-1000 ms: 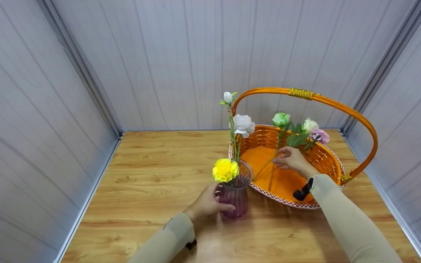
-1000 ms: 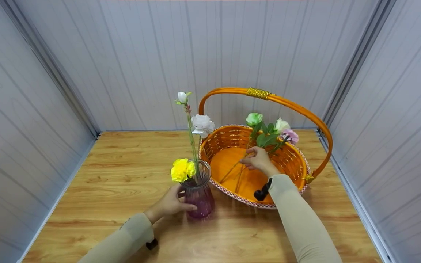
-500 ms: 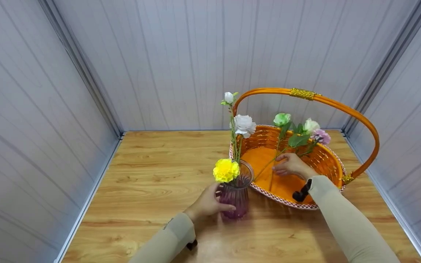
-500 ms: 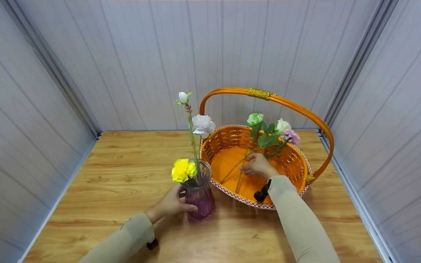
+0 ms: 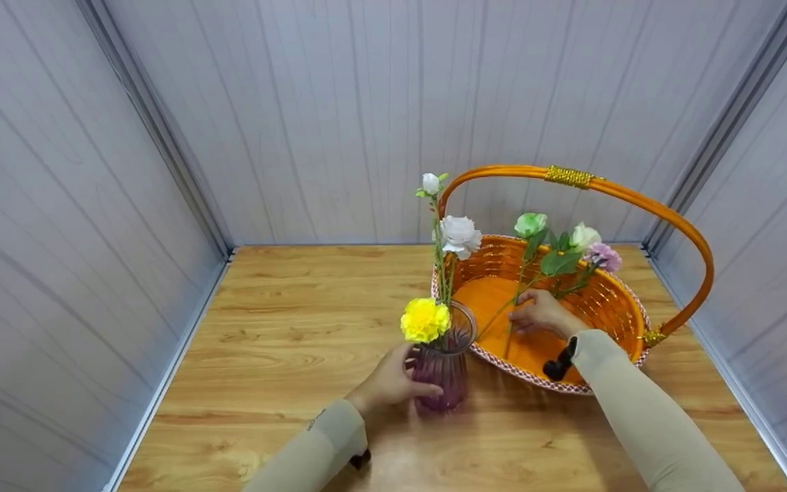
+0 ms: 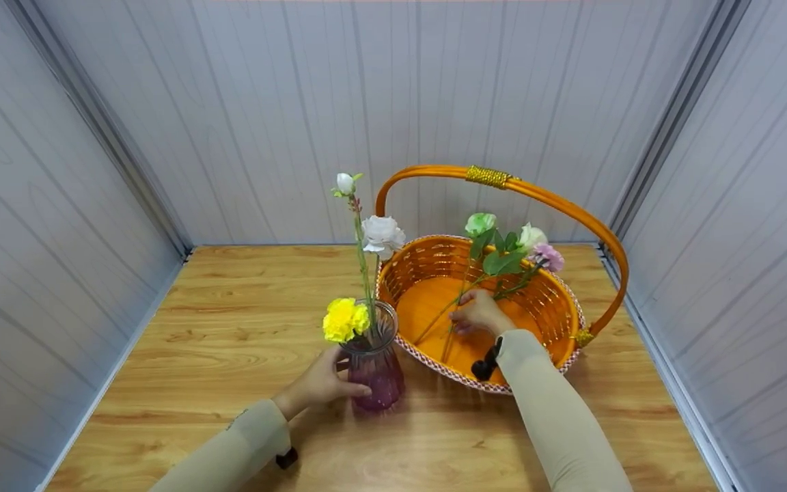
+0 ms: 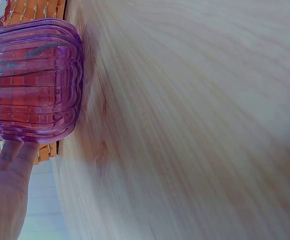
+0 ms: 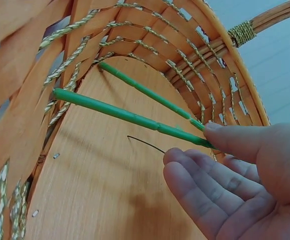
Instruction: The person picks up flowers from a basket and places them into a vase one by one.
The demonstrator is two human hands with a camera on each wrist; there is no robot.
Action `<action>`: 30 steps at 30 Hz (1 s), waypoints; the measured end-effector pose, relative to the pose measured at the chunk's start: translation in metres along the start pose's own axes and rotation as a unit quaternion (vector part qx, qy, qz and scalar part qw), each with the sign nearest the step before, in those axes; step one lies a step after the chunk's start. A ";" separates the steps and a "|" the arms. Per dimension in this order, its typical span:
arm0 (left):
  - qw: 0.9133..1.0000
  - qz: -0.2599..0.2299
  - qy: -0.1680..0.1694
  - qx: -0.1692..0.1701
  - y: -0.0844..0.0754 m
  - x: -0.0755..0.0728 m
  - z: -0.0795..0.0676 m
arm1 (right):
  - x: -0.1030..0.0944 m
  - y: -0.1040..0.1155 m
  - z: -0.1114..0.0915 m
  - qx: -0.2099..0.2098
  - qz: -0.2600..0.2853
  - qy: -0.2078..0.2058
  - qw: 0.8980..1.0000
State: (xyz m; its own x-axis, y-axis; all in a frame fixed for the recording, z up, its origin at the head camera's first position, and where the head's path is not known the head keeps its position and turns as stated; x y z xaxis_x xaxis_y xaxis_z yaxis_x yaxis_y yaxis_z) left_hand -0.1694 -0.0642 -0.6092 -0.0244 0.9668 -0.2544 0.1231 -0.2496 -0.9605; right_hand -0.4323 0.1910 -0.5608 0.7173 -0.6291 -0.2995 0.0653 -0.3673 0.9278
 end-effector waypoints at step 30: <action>1.000 -0.008 0.000 -0.017 0.002 0.000 0.000 | -0.014 0.025 -0.014 -0.029 0.079 -0.045 0.995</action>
Point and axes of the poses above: each hand's wrist, its own z-axis towards the middle knuckle, its own x-axis out of the palm, y = z × x, the point moved 1 cm from there along z, towards the middle knuckle, and after that the axes turned 9 degrees about -x, right-handed, at the moved point
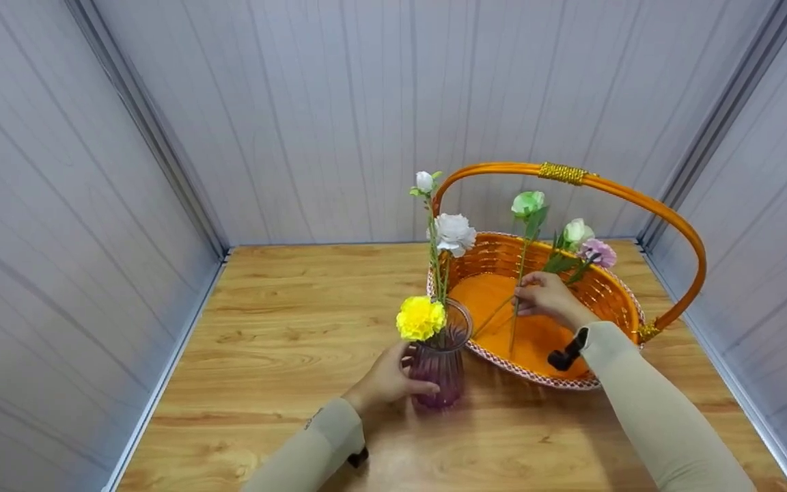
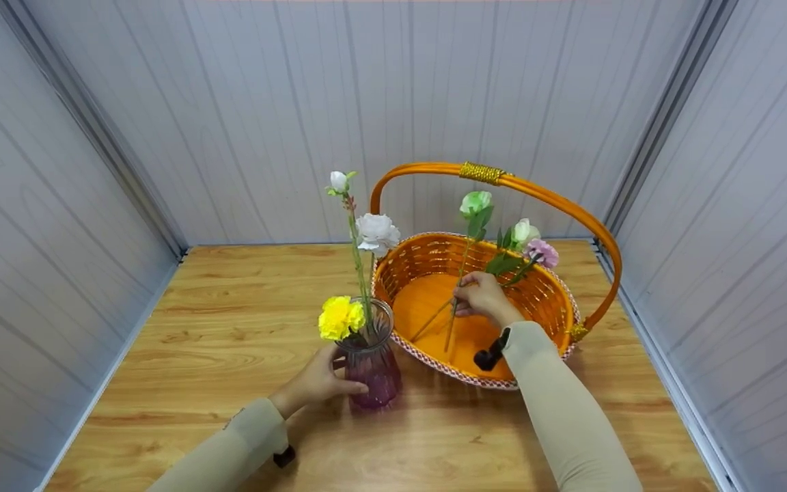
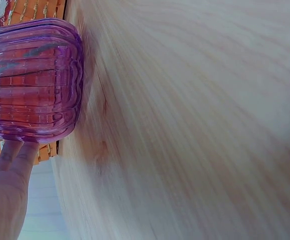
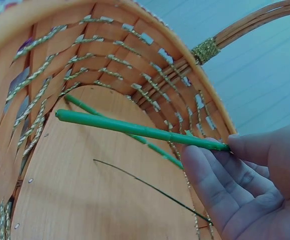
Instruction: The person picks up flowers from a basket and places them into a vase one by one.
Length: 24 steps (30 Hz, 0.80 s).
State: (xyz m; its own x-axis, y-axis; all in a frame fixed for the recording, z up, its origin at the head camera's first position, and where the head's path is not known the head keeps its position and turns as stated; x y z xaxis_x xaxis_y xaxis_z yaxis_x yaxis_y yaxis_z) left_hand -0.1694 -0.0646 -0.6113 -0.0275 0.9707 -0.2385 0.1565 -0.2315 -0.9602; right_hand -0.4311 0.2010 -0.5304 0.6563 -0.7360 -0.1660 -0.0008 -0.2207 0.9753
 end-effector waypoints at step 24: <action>1.000 0.011 -0.002 0.006 -0.001 0.000 0.000 | 0.001 0.022 -0.016 -0.038 0.032 -0.025 0.998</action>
Point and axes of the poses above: each hand's wrist, its own z-axis towards the middle knuckle, its own x-axis out of the palm, y = z × x, the point moved 1 cm from there along z, towards the middle knuckle, and after that the axes turned 9 degrees about -x, right-handed, at the moved point
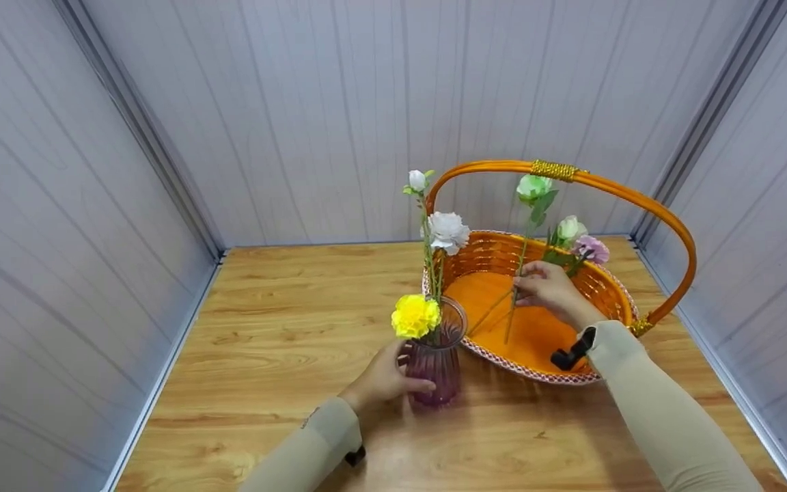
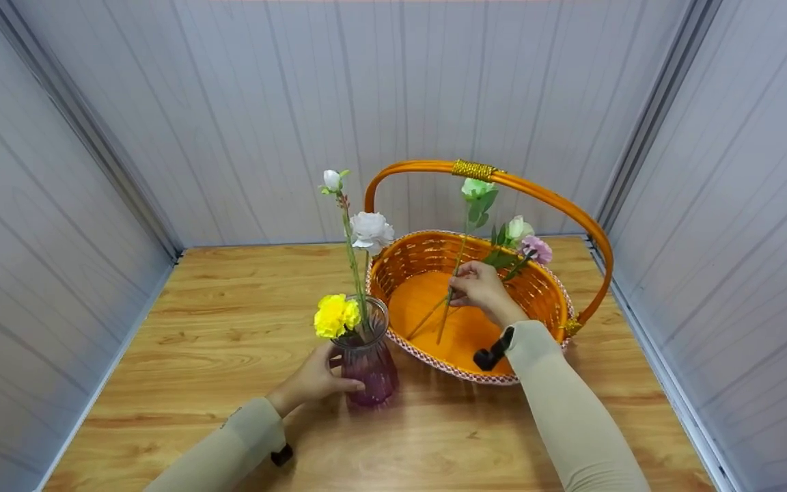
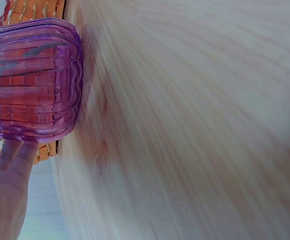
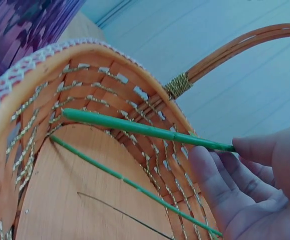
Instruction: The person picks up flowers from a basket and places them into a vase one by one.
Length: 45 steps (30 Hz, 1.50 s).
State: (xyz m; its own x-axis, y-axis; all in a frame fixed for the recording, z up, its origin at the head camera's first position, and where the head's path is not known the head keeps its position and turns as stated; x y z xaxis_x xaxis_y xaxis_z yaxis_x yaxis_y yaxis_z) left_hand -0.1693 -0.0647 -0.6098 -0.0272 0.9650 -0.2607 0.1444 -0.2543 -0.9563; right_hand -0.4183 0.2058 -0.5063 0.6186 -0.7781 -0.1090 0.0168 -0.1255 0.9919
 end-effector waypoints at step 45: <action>1.000 -0.016 0.006 0.006 0.002 0.000 0.000 | 0.038 0.004 -0.018 -0.069 0.164 -0.024 0.984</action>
Point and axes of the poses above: each hand's wrist, its own z-axis towards the middle knuckle, its own x-axis out of the palm, y = z × x, the point moved 1 cm from there along z, towards the middle knuckle, and after that the axes turned 9 degrees about -x, right-handed, at the moved point
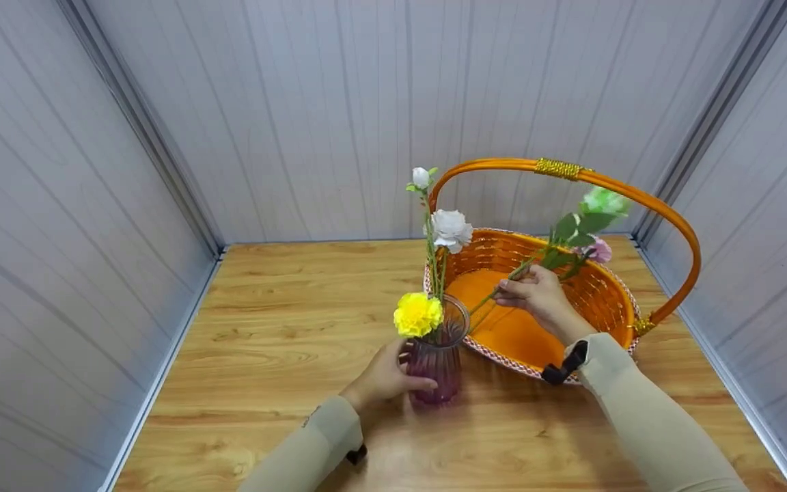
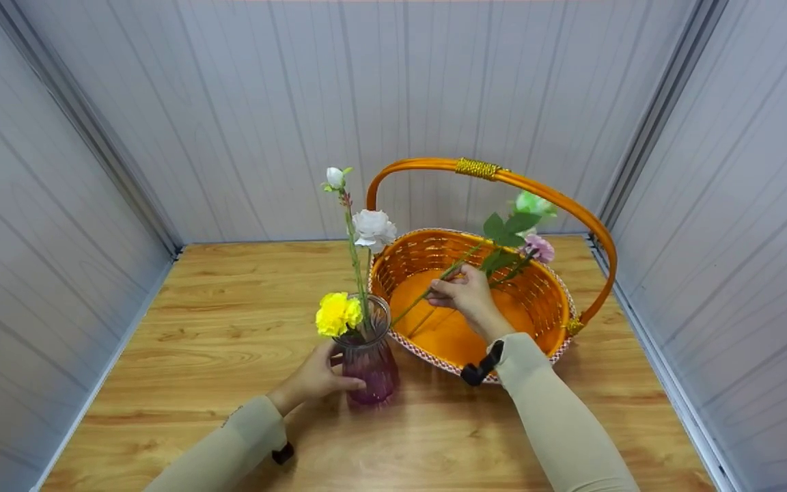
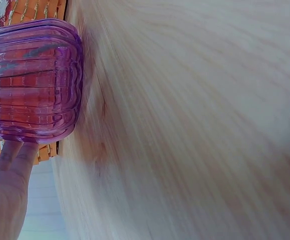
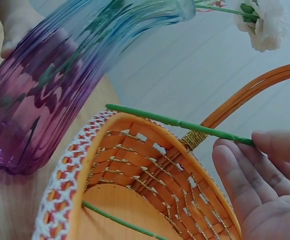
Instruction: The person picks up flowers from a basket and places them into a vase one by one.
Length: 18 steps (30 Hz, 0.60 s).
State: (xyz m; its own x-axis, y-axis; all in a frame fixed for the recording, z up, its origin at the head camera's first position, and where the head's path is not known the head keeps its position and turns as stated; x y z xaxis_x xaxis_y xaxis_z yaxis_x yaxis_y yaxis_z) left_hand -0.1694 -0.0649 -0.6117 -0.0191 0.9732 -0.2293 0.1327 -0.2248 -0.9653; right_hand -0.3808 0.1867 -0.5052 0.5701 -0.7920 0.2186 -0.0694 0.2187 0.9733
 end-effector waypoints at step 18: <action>1.000 0.001 -0.002 0.000 0.003 0.000 0.002 | 0.008 -0.010 -0.008 -0.040 -0.001 -0.017 0.999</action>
State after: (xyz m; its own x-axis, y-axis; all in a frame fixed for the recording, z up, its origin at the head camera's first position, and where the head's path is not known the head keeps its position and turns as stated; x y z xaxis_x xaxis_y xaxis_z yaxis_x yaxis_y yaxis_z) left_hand -0.1709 -0.0654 -0.6148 -0.0221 0.9727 -0.2309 0.1320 -0.2261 -0.9651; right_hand -0.3687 0.1827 -0.5136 0.5426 -0.8108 0.2197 -0.0023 0.2601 0.9656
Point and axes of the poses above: each hand's wrist, its own z-axis towards the middle knuckle, its own x-axis out of the palm, y = z × x, the point moved 1 cm from there along z, towards the middle knuckle, and after that the axes turned 9 degrees about -x, right-handed, at the moved point
